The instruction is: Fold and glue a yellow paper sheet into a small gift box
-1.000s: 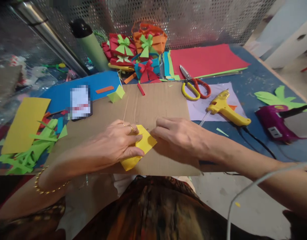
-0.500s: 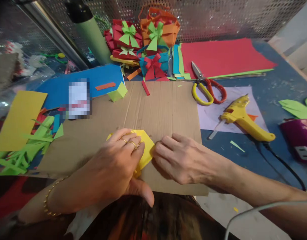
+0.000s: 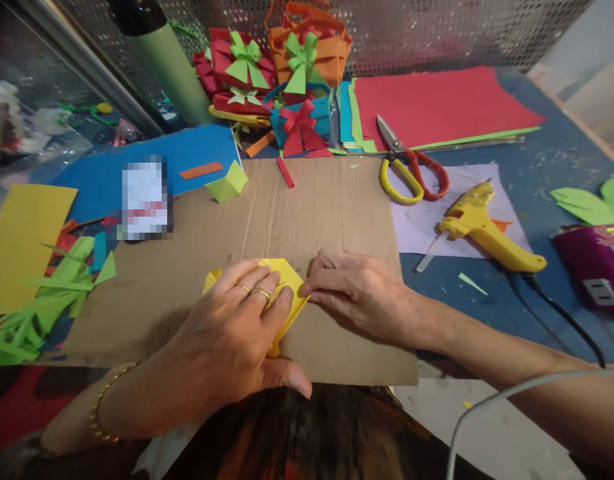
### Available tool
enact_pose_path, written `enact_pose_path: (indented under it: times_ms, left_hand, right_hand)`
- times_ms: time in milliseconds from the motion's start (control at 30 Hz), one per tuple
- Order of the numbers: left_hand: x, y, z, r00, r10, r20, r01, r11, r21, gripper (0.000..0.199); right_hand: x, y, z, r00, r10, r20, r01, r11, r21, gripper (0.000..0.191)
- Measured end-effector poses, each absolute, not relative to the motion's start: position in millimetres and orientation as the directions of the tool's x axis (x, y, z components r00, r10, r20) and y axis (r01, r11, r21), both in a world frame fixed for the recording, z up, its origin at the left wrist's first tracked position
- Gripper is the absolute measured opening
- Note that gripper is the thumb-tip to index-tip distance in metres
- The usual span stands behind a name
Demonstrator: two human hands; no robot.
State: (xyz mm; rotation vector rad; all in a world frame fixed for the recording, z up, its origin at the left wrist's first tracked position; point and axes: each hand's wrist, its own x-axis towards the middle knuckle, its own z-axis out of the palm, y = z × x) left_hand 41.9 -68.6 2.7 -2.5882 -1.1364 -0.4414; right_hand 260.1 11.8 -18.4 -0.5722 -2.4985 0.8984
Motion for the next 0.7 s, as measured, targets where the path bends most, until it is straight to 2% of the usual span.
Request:
enact_pose_path:
  times_ms: [133,233,433,600,700]
  left_hand:
    - [36.9,-68.0,9.3,0.665,0.668,0.334,0.724,-0.686,-0.07,0.096]
    - [33.5,-66.7,12.2,0.677,0.659,0.327,0.705,-0.708,-0.034,0.092]
    - [32.0,-66.0,12.8,0.694,0.641,0.327,0.693,-0.718,-0.065,0.091]
    - [27.5,-66.0,16.8,0.707,0.646,0.288,0.679,-0.734,-0.021,0.086]
    - [25.7,-65.2,19.3,0.724,0.639,0.261,0.666,-0.746,-0.022,0.083]
  right_hand:
    - [257.7,12.7,-14.6,-0.822,0.542,0.176,0.258,0.629,-0.734,0.027]
    - [255.6,14.3,-12.7,-0.819,0.553,0.151,0.278,0.614,-0.739,0.024]
    - [251.9,17.0,-12.6,-0.815,0.574,0.076,0.338,0.577,-0.744,0.023]
    - [252.3,16.0,-14.0,-0.797,0.595,0.106,0.336,0.581,-0.742,0.019]
    - [252.5,12.5,-16.1,-0.779,0.61,0.145,0.358,0.622,-0.697,0.015]
